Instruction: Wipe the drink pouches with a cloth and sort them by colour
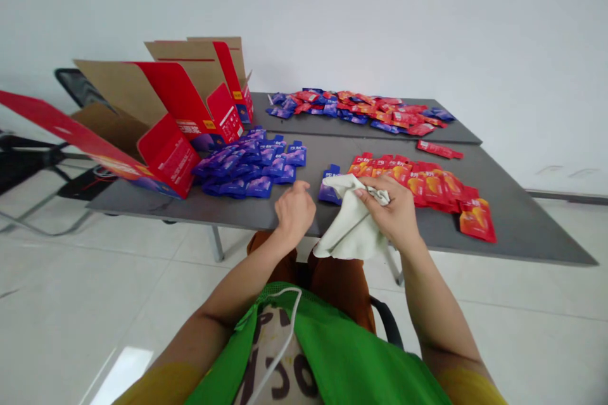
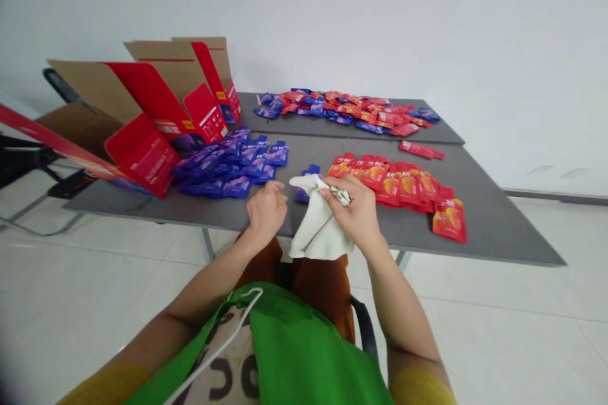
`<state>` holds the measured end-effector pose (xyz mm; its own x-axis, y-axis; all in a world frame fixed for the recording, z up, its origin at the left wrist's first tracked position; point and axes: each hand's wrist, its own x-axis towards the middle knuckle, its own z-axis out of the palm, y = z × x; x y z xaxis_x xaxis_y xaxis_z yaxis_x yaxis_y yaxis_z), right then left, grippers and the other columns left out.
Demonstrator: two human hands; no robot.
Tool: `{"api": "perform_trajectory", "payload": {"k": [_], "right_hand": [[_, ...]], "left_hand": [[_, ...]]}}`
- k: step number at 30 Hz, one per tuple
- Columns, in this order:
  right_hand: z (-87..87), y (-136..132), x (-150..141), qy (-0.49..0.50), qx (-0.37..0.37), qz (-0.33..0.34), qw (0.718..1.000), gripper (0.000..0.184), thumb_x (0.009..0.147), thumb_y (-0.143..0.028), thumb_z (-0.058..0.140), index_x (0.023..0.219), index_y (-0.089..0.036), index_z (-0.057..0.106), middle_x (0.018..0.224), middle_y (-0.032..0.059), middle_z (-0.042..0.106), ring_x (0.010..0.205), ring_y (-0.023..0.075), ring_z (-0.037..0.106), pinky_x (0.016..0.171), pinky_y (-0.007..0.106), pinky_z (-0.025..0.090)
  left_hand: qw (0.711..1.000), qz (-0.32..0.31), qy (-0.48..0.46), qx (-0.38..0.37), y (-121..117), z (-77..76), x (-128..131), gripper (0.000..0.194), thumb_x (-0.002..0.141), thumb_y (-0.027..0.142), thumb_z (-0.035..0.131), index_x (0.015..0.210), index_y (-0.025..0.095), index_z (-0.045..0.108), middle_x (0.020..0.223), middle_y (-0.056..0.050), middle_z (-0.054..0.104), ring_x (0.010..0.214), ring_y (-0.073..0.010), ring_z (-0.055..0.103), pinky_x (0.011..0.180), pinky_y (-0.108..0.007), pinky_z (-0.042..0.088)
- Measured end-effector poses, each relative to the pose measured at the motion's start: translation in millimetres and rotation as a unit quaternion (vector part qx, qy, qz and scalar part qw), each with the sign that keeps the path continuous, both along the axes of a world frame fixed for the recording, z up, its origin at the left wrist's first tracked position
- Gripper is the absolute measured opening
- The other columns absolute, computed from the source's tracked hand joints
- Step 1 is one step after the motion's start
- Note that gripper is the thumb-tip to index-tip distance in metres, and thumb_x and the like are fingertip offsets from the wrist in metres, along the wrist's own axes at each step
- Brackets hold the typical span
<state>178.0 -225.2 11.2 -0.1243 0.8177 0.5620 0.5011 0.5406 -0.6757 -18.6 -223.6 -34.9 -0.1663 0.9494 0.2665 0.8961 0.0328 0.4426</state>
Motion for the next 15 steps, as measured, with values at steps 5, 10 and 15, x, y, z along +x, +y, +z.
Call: {"api": "perform_trajectory", "payload": {"k": [5,10,15], "right_hand": [[1.3,12,-4,0.011,0.014,-0.016,1.000,0.023,0.087,-0.037,0.061,0.098,-0.021,0.072,0.086,0.0026,0.068,0.079,0.0171,0.062,0.075,0.030,0.049],[3.5,6,-4,0.009,0.039,-0.070,0.997,0.026,0.087,-0.042,0.060,0.100,-0.023,0.072,0.090,0.0051,0.068,0.082,0.0200,0.062,0.076,0.033,0.050],[5.8,-5,-7,0.026,0.046,-0.057,0.997,0.024,0.086,-0.042,0.063,0.100,-0.024,0.071,0.084,0.0031,0.065,0.076,0.0188,0.060,0.071,0.032,0.049]], "left_hand": [[0.997,-0.059,0.043,0.035,3,3.4,32,0.053,0.093,0.034,0.043,0.141,0.010,0.035,0.133,-0.018,0.054,0.116,-0.0288,0.053,0.091,-0.036,0.044],[0.994,-0.080,0.060,-0.044,16,-0.6,58,0.034,0.096,0.023,0.033,0.122,0.010,0.052,0.118,-0.020,0.060,0.108,-0.0291,0.058,0.084,-0.038,0.049],[0.995,-0.012,-0.087,-0.049,26,1.9,29,0.033,0.096,0.023,0.034,0.117,0.012,0.057,0.095,-0.017,0.069,0.094,-0.0285,0.067,0.085,-0.041,0.048]]}}
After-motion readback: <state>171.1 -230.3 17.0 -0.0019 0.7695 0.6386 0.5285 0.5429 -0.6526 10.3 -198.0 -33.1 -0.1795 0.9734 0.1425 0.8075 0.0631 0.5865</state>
